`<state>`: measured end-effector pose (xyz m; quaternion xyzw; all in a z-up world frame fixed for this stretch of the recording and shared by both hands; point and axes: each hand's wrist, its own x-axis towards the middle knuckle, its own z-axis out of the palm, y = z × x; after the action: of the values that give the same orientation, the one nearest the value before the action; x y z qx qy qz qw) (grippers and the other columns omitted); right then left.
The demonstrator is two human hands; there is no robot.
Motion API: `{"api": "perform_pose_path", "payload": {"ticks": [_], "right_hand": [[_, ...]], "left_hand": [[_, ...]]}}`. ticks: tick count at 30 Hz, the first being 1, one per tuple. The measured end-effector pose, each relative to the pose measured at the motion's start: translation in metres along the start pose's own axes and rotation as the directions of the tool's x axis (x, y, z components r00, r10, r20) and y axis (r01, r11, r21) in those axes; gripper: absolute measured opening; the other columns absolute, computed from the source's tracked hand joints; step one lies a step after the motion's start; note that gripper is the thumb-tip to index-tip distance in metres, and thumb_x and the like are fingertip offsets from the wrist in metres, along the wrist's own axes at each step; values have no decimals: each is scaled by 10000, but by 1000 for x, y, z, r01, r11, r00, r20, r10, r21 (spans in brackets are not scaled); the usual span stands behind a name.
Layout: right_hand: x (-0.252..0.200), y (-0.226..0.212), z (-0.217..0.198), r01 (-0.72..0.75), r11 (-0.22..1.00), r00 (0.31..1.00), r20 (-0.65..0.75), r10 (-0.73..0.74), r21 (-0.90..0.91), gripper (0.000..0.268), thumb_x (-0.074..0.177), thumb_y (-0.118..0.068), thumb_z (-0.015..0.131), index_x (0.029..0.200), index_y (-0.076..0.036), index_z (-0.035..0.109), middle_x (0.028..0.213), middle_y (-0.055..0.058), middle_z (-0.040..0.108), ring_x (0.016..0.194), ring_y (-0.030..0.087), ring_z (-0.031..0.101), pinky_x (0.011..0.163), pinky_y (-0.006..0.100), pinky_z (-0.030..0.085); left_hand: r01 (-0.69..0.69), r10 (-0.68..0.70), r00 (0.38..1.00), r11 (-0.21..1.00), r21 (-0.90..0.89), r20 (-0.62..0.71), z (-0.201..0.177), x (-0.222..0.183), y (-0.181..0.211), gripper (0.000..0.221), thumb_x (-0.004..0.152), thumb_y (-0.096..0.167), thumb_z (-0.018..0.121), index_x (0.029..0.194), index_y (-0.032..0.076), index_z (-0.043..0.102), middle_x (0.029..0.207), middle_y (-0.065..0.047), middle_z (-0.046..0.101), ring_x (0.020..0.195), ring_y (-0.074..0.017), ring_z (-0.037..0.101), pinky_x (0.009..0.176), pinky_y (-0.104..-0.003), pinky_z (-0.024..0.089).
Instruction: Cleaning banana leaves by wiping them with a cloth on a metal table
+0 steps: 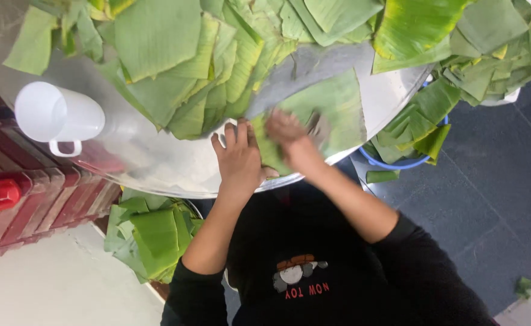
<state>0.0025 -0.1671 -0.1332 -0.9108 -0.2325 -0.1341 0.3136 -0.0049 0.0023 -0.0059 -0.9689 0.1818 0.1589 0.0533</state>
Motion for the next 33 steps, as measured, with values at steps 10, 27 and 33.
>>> {"api": "perform_pose_path", "payload": {"ticks": [10, 27, 33], "right_hand": [[42, 33, -113, -152, 979, 965, -195, 177, 135, 480, 902, 235, 469, 1308, 71, 667, 1359, 259, 638, 1333, 443, 547, 1199, 520, 377], [-39, 41, -89, 4, 999, 982, -188, 6, 54, 420, 916, 122, 495, 1309, 108, 643, 1373, 313, 612, 1305, 507, 544, 1123, 548, 436], [-50, 68, -135, -67, 973, 922, -359, 144, 220, 347, 897, 224, 598, 1169, 69, 747, 1233, 237, 730, 1189, 474, 667, 1076, 527, 494]], "left_hand": [[13, -11, 996, 1000, 28, -89, 12, 5, -3, 1301, 519, 796, 824, 1414, -84, 479, 1450, -121, 337, 1353, -365, 282, 1085, -638, 247], [13, -14, 1000, 1000, -23, -19, 4, -2, -2, 1316, 536, 726, 833, 1487, -69, 390, 1512, -167, 280, 1405, -385, 196, 1101, -681, 177], [-245, 176, 915, 957, -153, -363, 30, -36, 0, 1074, 696, 464, 818, 1539, -29, 369, 1570, -297, 337, 1447, -489, 299, 1080, -746, 198]]}}
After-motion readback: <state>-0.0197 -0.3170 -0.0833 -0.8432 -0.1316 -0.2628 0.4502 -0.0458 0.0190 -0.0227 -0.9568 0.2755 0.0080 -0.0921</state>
